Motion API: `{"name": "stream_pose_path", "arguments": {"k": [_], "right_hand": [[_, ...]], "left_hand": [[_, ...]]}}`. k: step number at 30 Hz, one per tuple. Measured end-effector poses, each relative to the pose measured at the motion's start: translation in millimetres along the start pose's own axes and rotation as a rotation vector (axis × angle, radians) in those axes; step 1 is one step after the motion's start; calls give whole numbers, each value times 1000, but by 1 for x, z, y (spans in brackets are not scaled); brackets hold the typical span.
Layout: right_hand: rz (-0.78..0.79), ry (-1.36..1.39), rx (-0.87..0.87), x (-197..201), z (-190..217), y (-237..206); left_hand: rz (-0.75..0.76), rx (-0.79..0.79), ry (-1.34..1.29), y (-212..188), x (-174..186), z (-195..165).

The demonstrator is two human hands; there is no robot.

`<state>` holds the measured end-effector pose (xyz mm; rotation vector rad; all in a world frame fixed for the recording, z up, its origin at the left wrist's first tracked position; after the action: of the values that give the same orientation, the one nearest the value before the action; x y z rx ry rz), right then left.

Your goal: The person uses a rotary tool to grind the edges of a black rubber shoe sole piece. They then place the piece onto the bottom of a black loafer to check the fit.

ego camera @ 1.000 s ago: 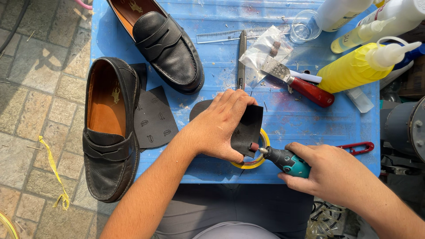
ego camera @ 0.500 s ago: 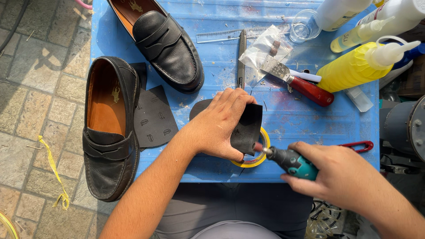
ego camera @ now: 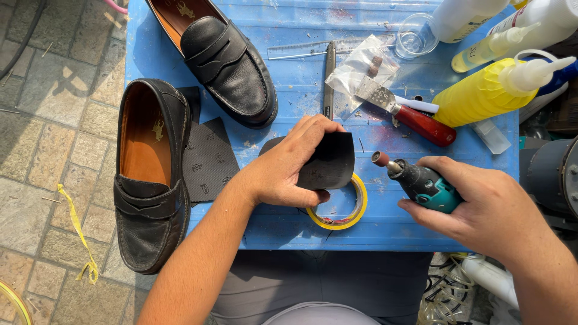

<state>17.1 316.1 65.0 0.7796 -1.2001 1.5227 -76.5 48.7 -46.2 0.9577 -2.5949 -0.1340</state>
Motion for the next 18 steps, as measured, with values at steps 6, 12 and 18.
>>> {"name": "stream_pose_path", "arguments": {"k": [6, 12, 18], "right_hand": [[-24, -26, -6, 8, -3, -6], [-12, -84, -34, 8, 1, -7], [-116, -351, 209, 1, 0, 2]], "left_hand": [[-77, -48, -301, -5, 10, -8], [-55, 10, -176, -7, 13, -18], [46, -83, 210, 2, 4, -14]]}}
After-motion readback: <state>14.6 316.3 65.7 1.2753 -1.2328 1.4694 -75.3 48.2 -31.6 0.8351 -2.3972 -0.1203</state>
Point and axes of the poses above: each hand's wrist, its own y-axis towards the middle knuckle, its own x-axis out of the back of the hand, z = x × y, the point moved 1 cm from there along y, towards the middle knuckle, and after that the axes turned 1 degree about -y, right-handed, at the moved point
